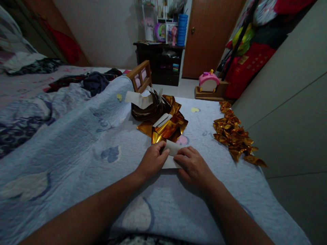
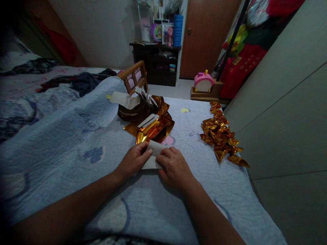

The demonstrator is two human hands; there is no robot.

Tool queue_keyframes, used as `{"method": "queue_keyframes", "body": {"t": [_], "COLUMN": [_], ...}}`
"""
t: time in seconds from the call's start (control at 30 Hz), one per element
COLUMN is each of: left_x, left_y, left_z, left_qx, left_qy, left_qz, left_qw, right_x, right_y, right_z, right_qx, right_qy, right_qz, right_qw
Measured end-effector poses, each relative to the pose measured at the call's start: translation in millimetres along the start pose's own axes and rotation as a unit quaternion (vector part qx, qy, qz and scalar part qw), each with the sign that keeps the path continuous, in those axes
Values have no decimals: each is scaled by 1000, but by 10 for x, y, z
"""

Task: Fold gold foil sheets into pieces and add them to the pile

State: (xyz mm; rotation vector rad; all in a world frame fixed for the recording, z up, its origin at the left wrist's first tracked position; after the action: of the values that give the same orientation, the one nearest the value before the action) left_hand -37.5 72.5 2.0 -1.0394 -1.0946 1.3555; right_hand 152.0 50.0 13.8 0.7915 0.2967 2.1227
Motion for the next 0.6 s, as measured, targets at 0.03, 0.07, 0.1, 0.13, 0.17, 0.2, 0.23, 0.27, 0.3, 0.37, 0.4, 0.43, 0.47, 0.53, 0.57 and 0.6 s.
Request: {"method": "queue_keyframes", "body": {"t": [0.03, 0.07, 0.1, 0.13, 0.17, 0.2, 0.23, 0.27, 0.3, 0.37, 0.4, 0.43, 0.47, 0.53, 0.57, 0.6], "left_x": [6, 12, 17, 20, 21, 18, 13, 6, -3, -21, -28, -32, -34, -31, -26, -20], "left_y": [12, 27, 42, 55, 63, 65, 61, 52, 42, 25, 24, 29, 40, 71, 87, 100], "left_z": [9, 17, 22, 26, 28, 28, 27, 24, 20, 10, 4, -2, -8, -15, -14, -11], "left_qx": [9, 17, 25, 34, 43, 51, 59, 71, 85, 121, 139, 154, 168, 196, 214, 232], "left_qy": [-1, -2, -4, -6, -8, -8, -8, -7, -7, -13, -17, -22, -25, -30, -34, -39], "left_qz": [-8, -14, -19, -23, -27, -31, -35, -41, -49, -72, -89, -109, -132, -178, -197, -211], "left_qw": [1000, 1000, 999, 999, 999, 998, 998, 997, 995, 990, 986, 982, 977, 964, 956, 949], "right_x": [-1, -1, -1, 0, 1, 3, 4, 6, 6, 5, 3, 1, -1, -4, -4, -3], "right_y": [1, 3, 6, 9, 14, 18, 23, 27, 31, 37, 39, 41, 42, 44, 45, 46], "right_z": [-2, -2, -2, -1, 0, 2, 3, 3, 1, -6, -12, -17, -22, -29, -29, -29], "right_qx": [4, 9, 13, 17, 20, 23, 25, 27, 28, 34, 37, 39, 42, 46, 48, 51], "right_qy": [2, 2, 1, 0, -2, -4, -5, -5, -4, 2, 7, 11, 15, 21, 23, 24], "right_qz": [-2, -3, -4, -5, -4, -4, -3, -3, -3, -2, -1, -1, -2, -5, -7, -9], "right_qw": [1000, 1000, 1000, 1000, 1000, 1000, 1000, 1000, 1000, 999, 999, 999, 999, 999, 999, 998]}}
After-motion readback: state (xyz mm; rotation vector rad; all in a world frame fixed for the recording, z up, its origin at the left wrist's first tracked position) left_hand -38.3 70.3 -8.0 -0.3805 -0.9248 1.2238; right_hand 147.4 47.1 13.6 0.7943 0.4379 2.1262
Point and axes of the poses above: each hand's wrist, its own x-axis towards the middle knuckle, its own z-axis out of the back of the hand, y = z × x, the point moved 1 cm from there along x, towards the middle knuckle, and after that the axes turned 14 degrees about -y, right-handed, at the moved point
